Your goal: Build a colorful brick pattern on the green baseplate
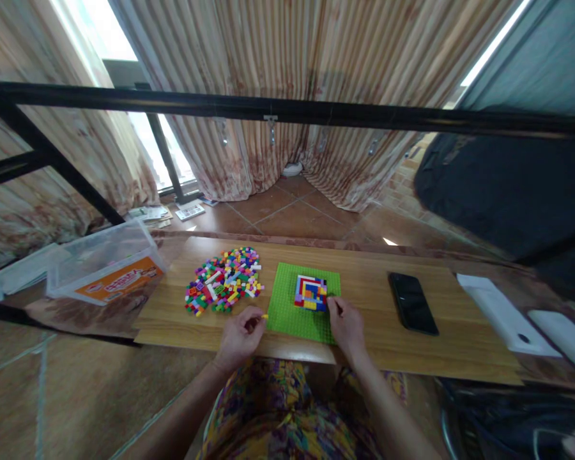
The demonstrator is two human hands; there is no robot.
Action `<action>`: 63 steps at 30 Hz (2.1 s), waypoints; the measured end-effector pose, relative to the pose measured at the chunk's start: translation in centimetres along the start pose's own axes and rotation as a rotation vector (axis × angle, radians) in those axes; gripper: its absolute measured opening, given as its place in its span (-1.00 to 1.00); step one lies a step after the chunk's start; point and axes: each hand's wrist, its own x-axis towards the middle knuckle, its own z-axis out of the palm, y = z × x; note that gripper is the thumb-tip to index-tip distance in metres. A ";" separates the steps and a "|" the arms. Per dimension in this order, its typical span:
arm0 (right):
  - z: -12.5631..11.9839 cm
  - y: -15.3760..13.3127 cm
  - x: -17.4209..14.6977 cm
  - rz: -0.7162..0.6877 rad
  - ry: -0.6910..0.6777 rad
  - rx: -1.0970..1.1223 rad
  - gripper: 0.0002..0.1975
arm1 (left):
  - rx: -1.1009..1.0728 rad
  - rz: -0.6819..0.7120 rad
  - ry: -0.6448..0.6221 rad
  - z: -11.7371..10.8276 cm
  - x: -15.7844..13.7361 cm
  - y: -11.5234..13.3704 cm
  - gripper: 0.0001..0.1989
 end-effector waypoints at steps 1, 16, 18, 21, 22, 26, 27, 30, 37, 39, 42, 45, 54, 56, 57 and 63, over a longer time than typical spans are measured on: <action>0.0 0.0 -0.3 -0.008 -0.005 0.026 -0.55 | -0.003 0.001 -0.013 0.0 0.2 0.3 -0.88; -0.9 2.3 -0.7 -0.116 0.106 0.119 -0.62 | -0.090 0.201 -0.084 6.0 5.9 4.7 -0.76; -0.9 2.2 -0.6 -0.100 0.096 0.123 -0.62 | -0.042 0.235 -0.124 6.6 6.4 5.0 -0.76; -0.9 2.1 -0.6 -0.077 0.093 0.130 -0.62 | 0.054 0.248 -0.135 7.1 7.0 5.4 -0.78; -0.9 2.1 -0.6 -0.073 0.093 0.130 -0.62 | 0.092 0.248 -0.129 7.2 7.2 5.5 -0.79; -0.9 2.2 -0.6 -0.083 0.087 0.122 -0.63 | 0.221 0.257 -0.090 7.7 7.4 5.7 -0.85; -0.8 2.2 -0.7 -0.087 0.089 0.119 -0.63 | 0.231 0.258 -0.077 7.9 7.4 5.7 -0.86; -0.8 2.2 -0.7 -0.096 0.094 0.116 -0.65 | 0.205 0.240 -0.035 8.5 7.5 5.6 -0.88; -0.9 2.1 -0.7 -0.090 0.089 0.125 -0.64 | 0.140 0.188 0.048 9.3 7.3 4.9 -0.88; -0.9 2.1 -0.7 -0.082 0.083 0.124 -0.64 | 0.149 0.193 0.051 9.3 7.2 4.7 -0.90; -1.0 2.1 -0.7 -0.082 0.078 0.128 -0.65 | 0.201 0.210 0.038 9.1 7.1 4.6 -0.91; -1.0 2.1 -0.7 -0.084 0.079 0.130 -0.65 | 0.284 0.269 0.008 9.0 7.2 4.9 -0.88; -1.1 2.0 -0.7 -0.094 0.090 0.106 -0.65 | 0.381 0.201 -0.017 9.2 8.0 5.8 -0.84; -1.1 2.1 -0.7 -0.096 0.089 0.109 -0.65 | 0.388 0.224 -0.014 9.1 7.9 5.5 -0.83; -1.0 2.1 -0.7 -0.094 0.087 0.109 -0.65 | 0.400 0.259 -0.016 9.1 7.8 5.3 -0.84; -1.1 2.1 -0.7 -0.089 0.081 0.112 -0.65 | 0.504 0.388 -0.043 8.8 6.9 4.4 -0.83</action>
